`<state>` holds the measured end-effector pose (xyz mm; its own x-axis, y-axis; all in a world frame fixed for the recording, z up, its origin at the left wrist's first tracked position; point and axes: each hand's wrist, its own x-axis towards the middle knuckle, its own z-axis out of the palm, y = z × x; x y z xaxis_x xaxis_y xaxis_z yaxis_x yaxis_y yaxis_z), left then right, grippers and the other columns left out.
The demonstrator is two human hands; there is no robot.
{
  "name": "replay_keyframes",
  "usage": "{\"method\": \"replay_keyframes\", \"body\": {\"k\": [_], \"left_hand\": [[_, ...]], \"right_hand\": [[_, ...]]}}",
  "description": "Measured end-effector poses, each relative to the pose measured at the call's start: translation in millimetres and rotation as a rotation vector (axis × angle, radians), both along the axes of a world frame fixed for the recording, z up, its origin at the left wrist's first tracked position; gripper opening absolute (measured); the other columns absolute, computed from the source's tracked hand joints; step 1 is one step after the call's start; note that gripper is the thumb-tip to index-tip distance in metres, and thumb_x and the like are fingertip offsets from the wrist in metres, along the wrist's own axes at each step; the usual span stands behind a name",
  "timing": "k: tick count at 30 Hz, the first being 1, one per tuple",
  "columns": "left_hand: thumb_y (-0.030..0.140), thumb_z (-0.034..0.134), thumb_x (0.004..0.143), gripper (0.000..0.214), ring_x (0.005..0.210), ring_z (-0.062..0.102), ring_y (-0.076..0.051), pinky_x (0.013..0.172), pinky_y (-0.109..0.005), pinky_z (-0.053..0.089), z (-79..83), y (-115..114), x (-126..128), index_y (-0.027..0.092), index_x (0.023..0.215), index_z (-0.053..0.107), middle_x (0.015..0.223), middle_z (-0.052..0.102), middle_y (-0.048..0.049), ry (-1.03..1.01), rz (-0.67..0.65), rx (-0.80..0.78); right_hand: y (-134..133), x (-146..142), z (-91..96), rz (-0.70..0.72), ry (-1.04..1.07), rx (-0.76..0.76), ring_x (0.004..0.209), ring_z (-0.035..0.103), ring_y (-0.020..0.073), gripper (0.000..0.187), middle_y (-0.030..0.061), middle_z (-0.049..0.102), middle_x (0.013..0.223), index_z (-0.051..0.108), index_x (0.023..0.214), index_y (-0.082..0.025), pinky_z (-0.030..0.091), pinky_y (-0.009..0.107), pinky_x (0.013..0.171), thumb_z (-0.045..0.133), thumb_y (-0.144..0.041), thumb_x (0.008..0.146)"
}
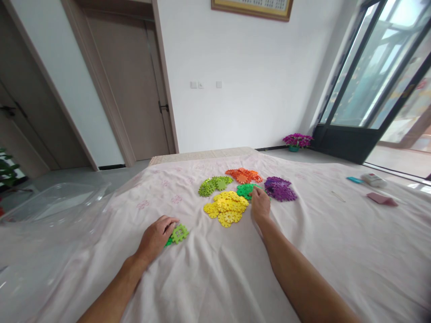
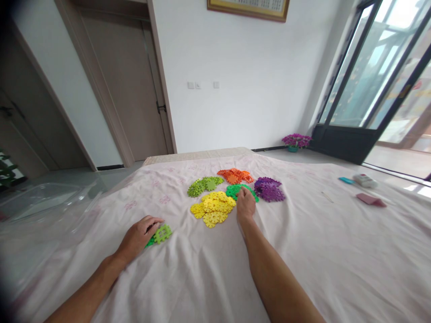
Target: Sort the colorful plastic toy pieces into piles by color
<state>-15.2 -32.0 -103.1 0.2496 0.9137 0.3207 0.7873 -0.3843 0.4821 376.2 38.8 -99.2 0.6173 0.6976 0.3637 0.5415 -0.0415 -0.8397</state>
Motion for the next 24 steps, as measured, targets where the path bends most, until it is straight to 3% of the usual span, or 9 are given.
{"method": "replay_keyframes", "body": {"k": [3, 5, 11, 16, 21, 24], "left_hand": [[0.033, 0.041, 0.093, 0.031, 0.097, 0.065, -0.018, 0.086, -0.031, 0.048, 0.4, 0.0, 0.5, 0.027, 0.102, 0.070, 0.104, 0.069, -0.0020, 0.000, 0.001, -0.006], [0.033, 0.040, 0.093, 0.032, 0.098, 0.064, -0.018, 0.087, -0.031, 0.048, 1.3, -0.3, 0.9, 0.026, 0.101, 0.070, 0.104, 0.069, -0.0020, -0.008, 0.001, -0.009], [0.034, 0.040, 0.094, 0.032, 0.100, 0.063, -0.018, 0.090, -0.031, 0.046, 2.7, -1.1, 0.2, 0.024, 0.102, 0.069, 0.106, 0.069, -0.0032, -0.038, -0.004, -0.021], [0.035, 0.040, 0.094, 0.032, 0.100, 0.064, -0.019, 0.090, -0.031, 0.046, 1.7, -0.2, -0.9, 0.025, 0.103, 0.069, 0.106, 0.069, -0.0026, -0.040, 0.005, 0.000], [0.035, 0.041, 0.093, 0.032, 0.099, 0.065, -0.018, 0.090, -0.030, 0.047, 3.9, 0.6, 0.3, 0.025, 0.103, 0.070, 0.107, 0.071, -0.0019, -0.051, 0.020, 0.003], [0.034, 0.042, 0.092, 0.032, 0.100, 0.066, -0.017, 0.090, -0.029, 0.047, 5.6, 0.7, 1.0, 0.025, 0.103, 0.070, 0.108, 0.072, -0.0007, -0.077, 0.057, -0.019]], "right_hand": [[4.0, 2.0, -5.6, -0.011, 0.073, 0.109, 0.090, 0.062, 0.0235, 0.049, 0.0112, 0.072, 0.102, 0.066, 0.119, -0.012, 0.044, 0.032, 0.079, 0.043, -0.034, 0.081], [2.6, -13.6, -5.5, 0.085, 0.049, 0.170, 0.091, 0.063, 0.0229, 0.046, 0.0101, 0.072, 0.103, 0.067, 0.117, -0.014, 0.046, 0.032, 0.082, 0.045, -0.033, 0.081], [-29.0, -94.6, 6.5, 0.638, -0.263, 0.158, 0.096, 0.064, 0.0192, 0.026, 0.0043, 0.072, 0.102, 0.071, 0.101, -0.022, 0.047, 0.031, 0.089, 0.049, -0.024, 0.088], [-67.8, -138.8, 18.2, 1.092, -0.594, 0.103, 0.112, 0.058, 0.0211, 0.040, 0.0072, 0.064, 0.125, 0.058, 0.128, -0.022, 0.044, 0.035, 0.098, 0.056, -0.027, 0.089], [-83.8, -157.9, 22.9, 1.249, -0.794, 0.044, 0.129, 0.045, 0.0239, 0.058, 0.0084, 0.050, 0.143, 0.038, 0.146, -0.022, 0.036, 0.040, 0.106, 0.055, -0.036, 0.092], [-84.0, -163.9, 23.0, 1.296, -0.837, 0.034, 0.126, 0.047, 0.0234, 0.052, 0.0080, 0.057, 0.135, 0.043, 0.141, -0.021, 0.036, 0.038, 0.105, 0.053, -0.040, 0.094]]}}
